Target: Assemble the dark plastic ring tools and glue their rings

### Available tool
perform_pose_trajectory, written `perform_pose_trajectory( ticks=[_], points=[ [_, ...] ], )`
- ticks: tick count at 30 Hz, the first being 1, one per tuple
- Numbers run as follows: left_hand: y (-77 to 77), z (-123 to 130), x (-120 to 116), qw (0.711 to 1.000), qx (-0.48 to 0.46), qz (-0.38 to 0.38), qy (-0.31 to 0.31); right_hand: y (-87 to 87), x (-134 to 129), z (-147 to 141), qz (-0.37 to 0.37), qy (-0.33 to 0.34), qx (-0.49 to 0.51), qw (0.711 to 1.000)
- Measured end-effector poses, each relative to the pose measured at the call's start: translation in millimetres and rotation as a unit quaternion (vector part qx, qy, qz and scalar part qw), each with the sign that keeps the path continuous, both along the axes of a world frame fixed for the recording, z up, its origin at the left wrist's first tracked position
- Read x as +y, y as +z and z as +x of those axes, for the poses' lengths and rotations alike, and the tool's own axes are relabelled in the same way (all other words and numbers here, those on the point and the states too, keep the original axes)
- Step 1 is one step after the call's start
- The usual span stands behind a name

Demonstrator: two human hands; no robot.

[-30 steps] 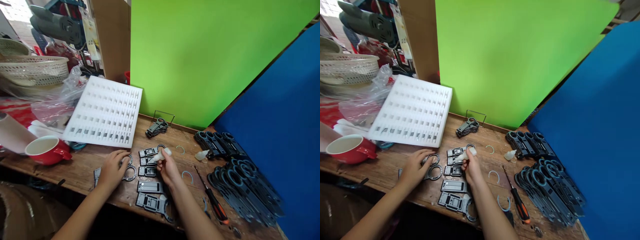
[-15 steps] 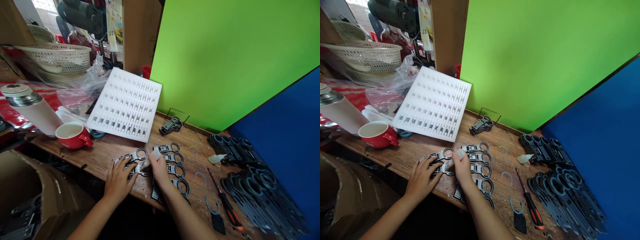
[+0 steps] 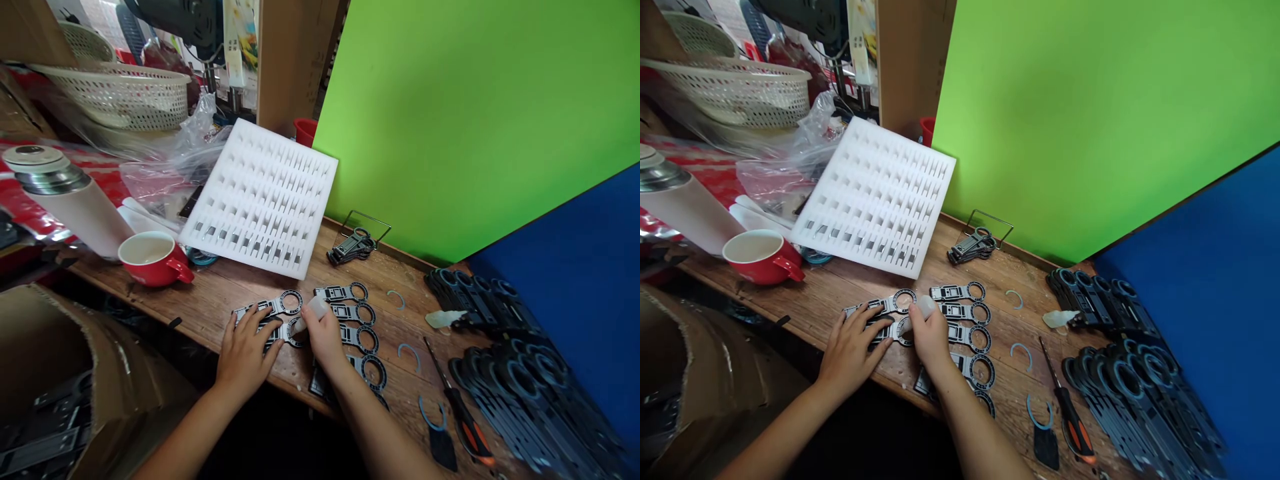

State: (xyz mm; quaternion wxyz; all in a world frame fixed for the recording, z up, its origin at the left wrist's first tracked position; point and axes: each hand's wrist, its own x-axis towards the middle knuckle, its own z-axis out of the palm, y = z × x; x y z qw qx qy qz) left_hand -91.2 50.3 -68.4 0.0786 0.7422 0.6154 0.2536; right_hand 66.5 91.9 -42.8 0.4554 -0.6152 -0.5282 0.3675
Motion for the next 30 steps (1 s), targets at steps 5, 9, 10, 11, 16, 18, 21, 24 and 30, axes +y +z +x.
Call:
perform_pose_trajectory(
  ticks=[5,9,10,11,16,18,21,24,30],
  points=[
    [0.0,-0.8,0.0,1.0,-0.001,0.024,-0.004,2.0,0.5,-2.0,0.011,0.014,-0.02,1.0],
    [-0.2,-1.3,0.0,0.999,0.007,0.035,-0.009,1.8,3.6,-2.3,0.013,0.028,-0.032,0.999],
    [-0.5,-1.3,0.1,0.999,0.009,0.036,-0.009,0.9,5.0,-2.2,0.012,0.029,-0.031,0.999],
    [-0.9,-1.4,0.3,0.999,0.011,0.037,-0.009,-0.3,6.6,-2.2,0.013,0.028,-0.032,0.999],
    [-3.4,-2.0,1.2,0.999,0.015,0.036,-0.009,-5.8,16.4,-2.5,0.011,0.019,-0.036,0.999],
    [-4.2,-2.1,1.3,0.999,0.016,0.036,-0.011,-6.4,20.0,-2.6,0.01,0.014,-0.034,0.999],
    [-5.2,-2.0,1.2,0.999,0.018,0.04,-0.01,-5.8,24.1,-2.1,0.01,0.008,-0.033,0.999],
    [-5.6,-1.8,1.1,0.999,0.019,0.04,-0.008,-4.7,27.1,-0.7,0.01,0.005,-0.034,0.999],
    [-4.3,-1.7,1.1,0.999,0.023,0.028,-0.014,-3.9,31.2,1.7,0.017,-0.009,-0.036,0.999]
  ],
)
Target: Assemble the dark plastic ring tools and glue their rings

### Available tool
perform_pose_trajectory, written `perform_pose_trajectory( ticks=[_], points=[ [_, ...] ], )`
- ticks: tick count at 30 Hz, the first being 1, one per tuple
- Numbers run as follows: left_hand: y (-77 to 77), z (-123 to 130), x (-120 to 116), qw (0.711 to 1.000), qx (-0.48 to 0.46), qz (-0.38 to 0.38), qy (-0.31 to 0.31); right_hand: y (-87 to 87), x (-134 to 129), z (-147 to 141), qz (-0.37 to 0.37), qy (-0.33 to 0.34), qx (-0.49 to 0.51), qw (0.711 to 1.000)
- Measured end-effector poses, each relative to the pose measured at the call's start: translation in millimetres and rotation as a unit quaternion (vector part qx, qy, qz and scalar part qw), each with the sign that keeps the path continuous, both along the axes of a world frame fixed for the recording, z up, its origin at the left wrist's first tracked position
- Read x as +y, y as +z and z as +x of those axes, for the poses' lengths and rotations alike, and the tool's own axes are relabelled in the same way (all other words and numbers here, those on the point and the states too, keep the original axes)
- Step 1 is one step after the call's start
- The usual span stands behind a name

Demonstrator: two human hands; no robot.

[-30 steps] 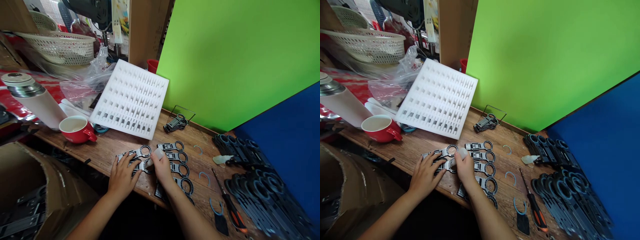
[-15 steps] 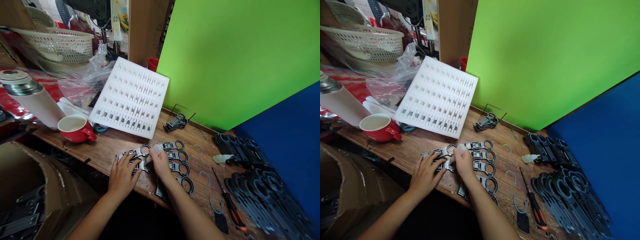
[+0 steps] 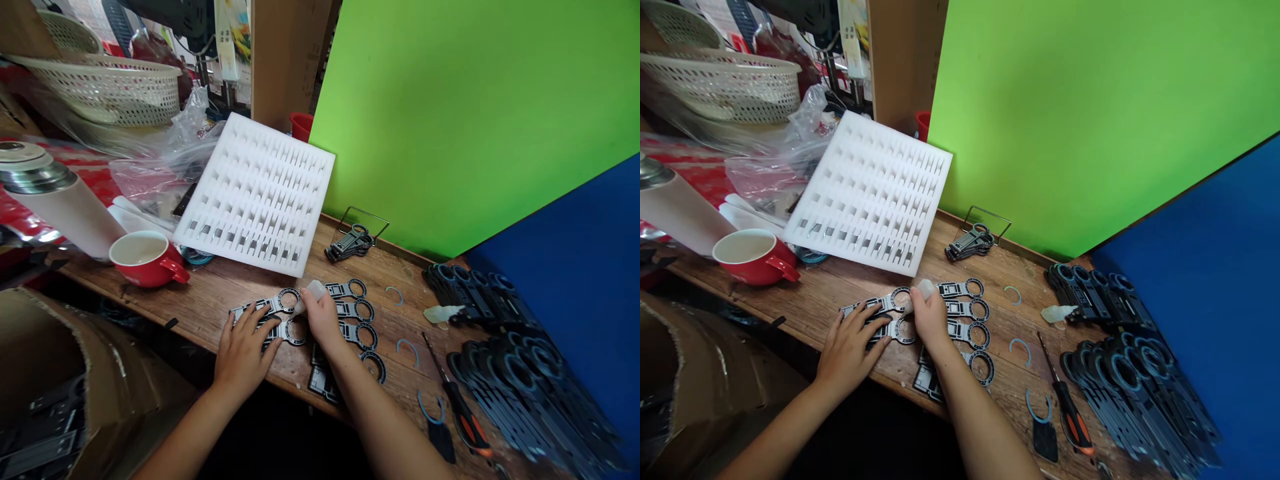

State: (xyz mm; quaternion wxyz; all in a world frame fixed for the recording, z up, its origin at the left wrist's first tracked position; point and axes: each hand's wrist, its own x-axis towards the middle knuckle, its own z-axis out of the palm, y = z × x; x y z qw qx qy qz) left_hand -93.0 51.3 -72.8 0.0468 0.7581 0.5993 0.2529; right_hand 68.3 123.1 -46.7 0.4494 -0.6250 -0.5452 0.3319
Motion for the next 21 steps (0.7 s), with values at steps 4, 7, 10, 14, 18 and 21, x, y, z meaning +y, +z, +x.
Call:
perform_pose_trajectory(
  ticks=[4,7,10,14,18,21],
  points=[
    [1.6,0.1,-0.1,1.0,0.002,-0.005,0.001,1.7,0.6,1.9,0.005,-0.008,-0.005,1.0],
    [2.5,0.0,0.0,1.0,0.003,-0.008,0.0,4.5,0.1,4.0,0.005,-0.015,-0.009,1.0],
    [3.7,-0.1,0.1,1.0,0.005,-0.012,-0.007,6.6,-0.6,6.6,0.005,-0.028,-0.016,0.999],
    [5.9,-0.3,0.2,1.0,0.007,-0.021,-0.017,6.6,-1.1,10.5,0.005,-0.042,-0.028,0.999],
    [6.5,-0.7,0.4,0.999,0.003,-0.031,-0.023,5.8,-2.0,14.5,0.01,-0.047,-0.036,0.998],
    [6.2,-0.8,0.9,0.999,-0.006,-0.033,-0.025,5.8,-4.1,17.9,0.015,-0.048,-0.039,0.998]
  ],
)
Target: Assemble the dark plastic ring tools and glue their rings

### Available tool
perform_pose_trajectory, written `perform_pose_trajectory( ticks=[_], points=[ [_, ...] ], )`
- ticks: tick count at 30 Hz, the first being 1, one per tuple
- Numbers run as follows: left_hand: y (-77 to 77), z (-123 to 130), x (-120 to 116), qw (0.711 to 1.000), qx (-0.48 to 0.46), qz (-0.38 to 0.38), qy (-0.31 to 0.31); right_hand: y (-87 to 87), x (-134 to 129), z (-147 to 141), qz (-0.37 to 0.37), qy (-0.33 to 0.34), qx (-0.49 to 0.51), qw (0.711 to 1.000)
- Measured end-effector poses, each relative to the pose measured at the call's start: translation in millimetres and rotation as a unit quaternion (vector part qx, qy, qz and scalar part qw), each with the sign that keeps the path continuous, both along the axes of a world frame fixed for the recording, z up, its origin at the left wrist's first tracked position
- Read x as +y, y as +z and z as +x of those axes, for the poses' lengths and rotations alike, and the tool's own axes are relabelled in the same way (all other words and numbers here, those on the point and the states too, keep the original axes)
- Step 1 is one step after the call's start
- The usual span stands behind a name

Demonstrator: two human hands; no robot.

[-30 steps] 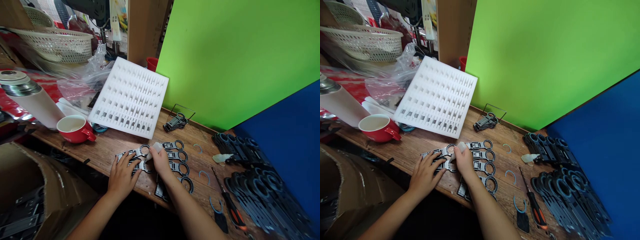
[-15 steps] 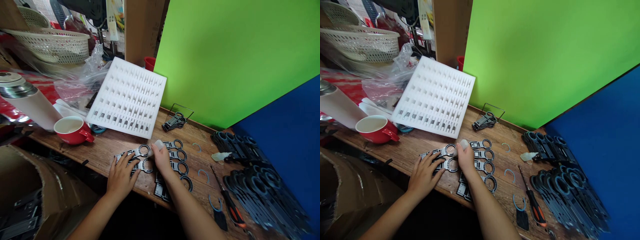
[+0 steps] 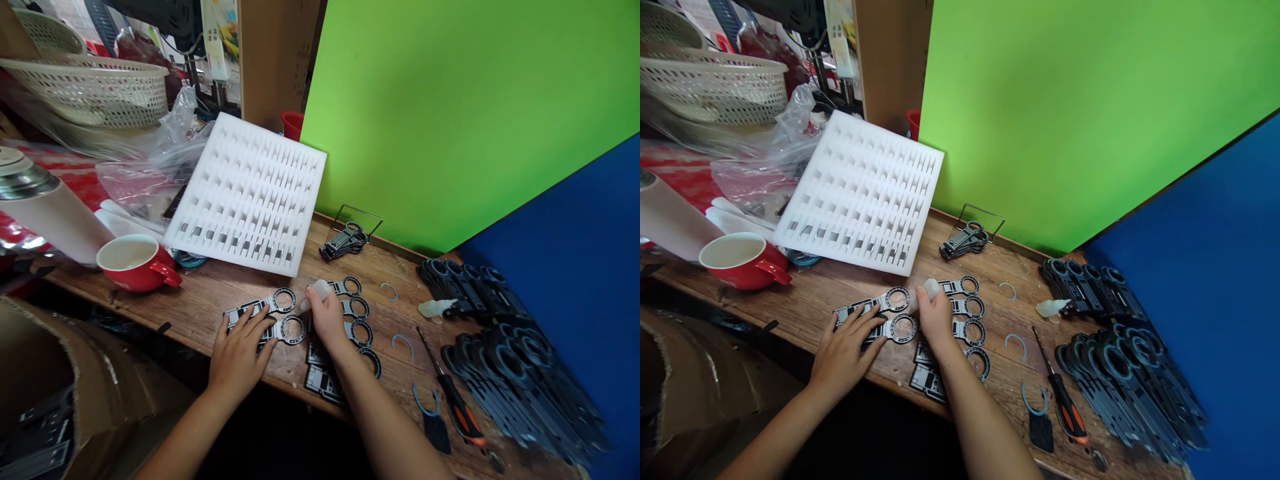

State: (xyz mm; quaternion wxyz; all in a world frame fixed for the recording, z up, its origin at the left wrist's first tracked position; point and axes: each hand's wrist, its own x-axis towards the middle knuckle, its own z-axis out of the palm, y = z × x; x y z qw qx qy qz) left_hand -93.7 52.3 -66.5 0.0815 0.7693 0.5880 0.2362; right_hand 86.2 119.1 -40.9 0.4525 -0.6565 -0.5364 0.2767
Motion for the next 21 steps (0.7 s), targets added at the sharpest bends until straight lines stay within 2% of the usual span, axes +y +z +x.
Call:
perform_pose_trajectory(
  ticks=[21],
  points=[
    [-1.6,1.1,1.5,1.0,-0.01,-0.001,0.002,1.7,-25.0,17.0,0.006,0.021,-0.024,0.999]
  ],
)
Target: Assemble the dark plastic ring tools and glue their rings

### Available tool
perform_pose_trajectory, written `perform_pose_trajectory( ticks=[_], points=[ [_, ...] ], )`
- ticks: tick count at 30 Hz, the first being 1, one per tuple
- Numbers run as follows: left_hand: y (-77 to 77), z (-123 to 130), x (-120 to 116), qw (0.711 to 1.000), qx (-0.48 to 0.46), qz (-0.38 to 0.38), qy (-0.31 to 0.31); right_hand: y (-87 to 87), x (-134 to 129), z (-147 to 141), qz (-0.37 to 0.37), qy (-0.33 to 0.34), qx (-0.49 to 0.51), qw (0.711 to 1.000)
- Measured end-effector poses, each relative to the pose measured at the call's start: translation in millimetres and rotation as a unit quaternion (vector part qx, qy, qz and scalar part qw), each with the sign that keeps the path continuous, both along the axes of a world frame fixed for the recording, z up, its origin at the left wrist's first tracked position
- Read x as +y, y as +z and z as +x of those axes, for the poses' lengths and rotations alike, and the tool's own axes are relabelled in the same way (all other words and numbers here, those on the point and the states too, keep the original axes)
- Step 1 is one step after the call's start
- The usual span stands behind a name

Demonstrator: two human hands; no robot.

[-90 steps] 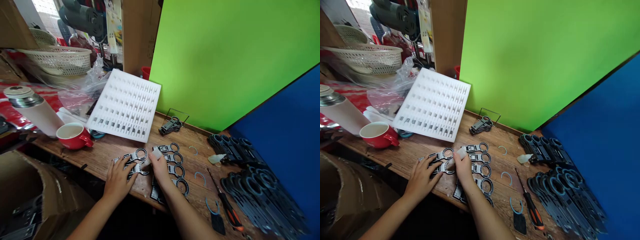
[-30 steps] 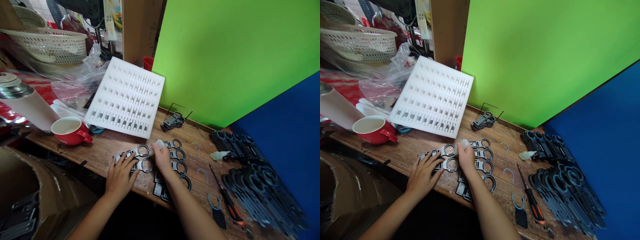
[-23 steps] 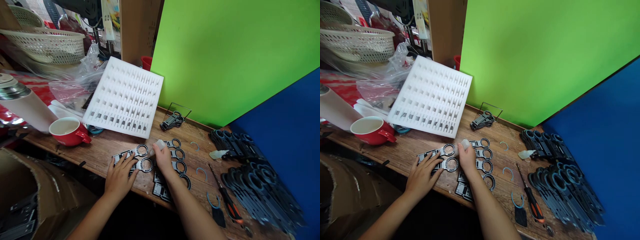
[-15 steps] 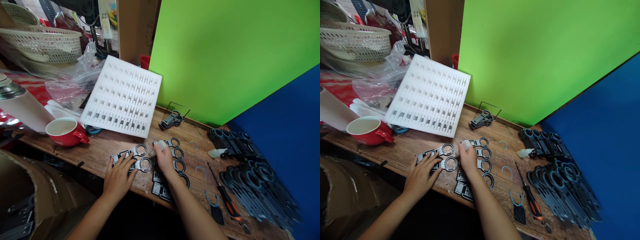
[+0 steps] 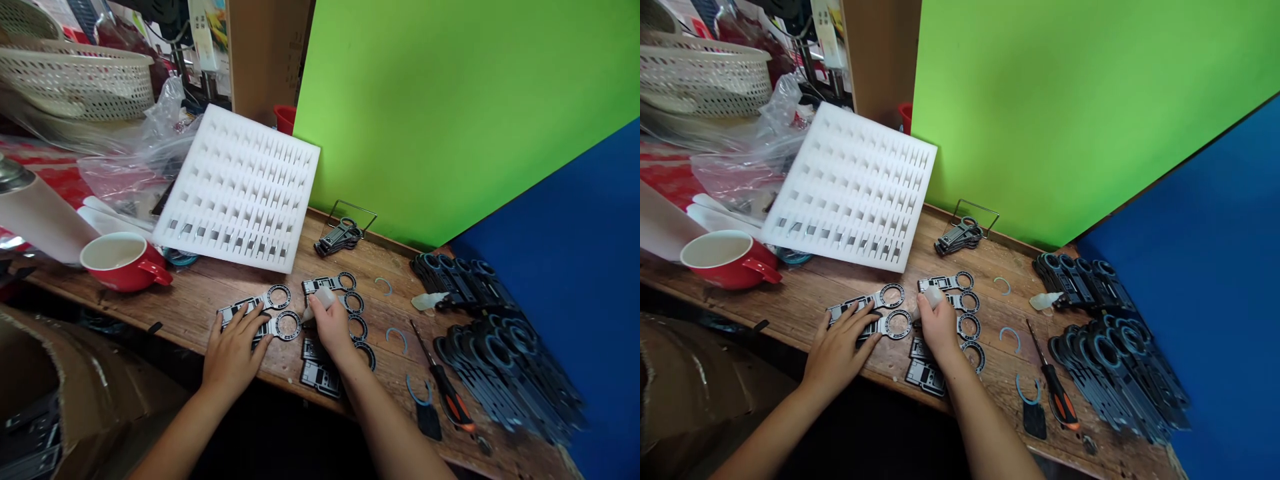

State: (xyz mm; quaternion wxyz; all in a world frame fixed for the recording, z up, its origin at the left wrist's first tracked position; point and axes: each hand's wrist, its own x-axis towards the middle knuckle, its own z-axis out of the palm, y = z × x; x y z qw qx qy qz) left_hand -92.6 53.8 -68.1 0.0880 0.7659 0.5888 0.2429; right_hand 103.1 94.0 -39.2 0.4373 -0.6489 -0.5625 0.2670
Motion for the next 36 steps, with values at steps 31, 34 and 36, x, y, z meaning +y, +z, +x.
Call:
perform_pose_trajectory(
  ticks=[31,34,36],
  points=[
    [2.9,-14.7,-1.4,0.997,-0.021,0.003,-0.076,0.9,26.5,-44.4,-0.023,-0.004,0.11,0.994],
    [2.4,-14.9,-1.3,0.997,-0.019,0.0,-0.077,1.7,26.4,-46.4,-0.015,0.012,0.059,0.998],
    [2.0,-15.1,-1.1,0.997,-0.019,-0.004,-0.08,1.5,27.2,-47.3,-0.01,0.022,0.037,0.999]
  ],
)
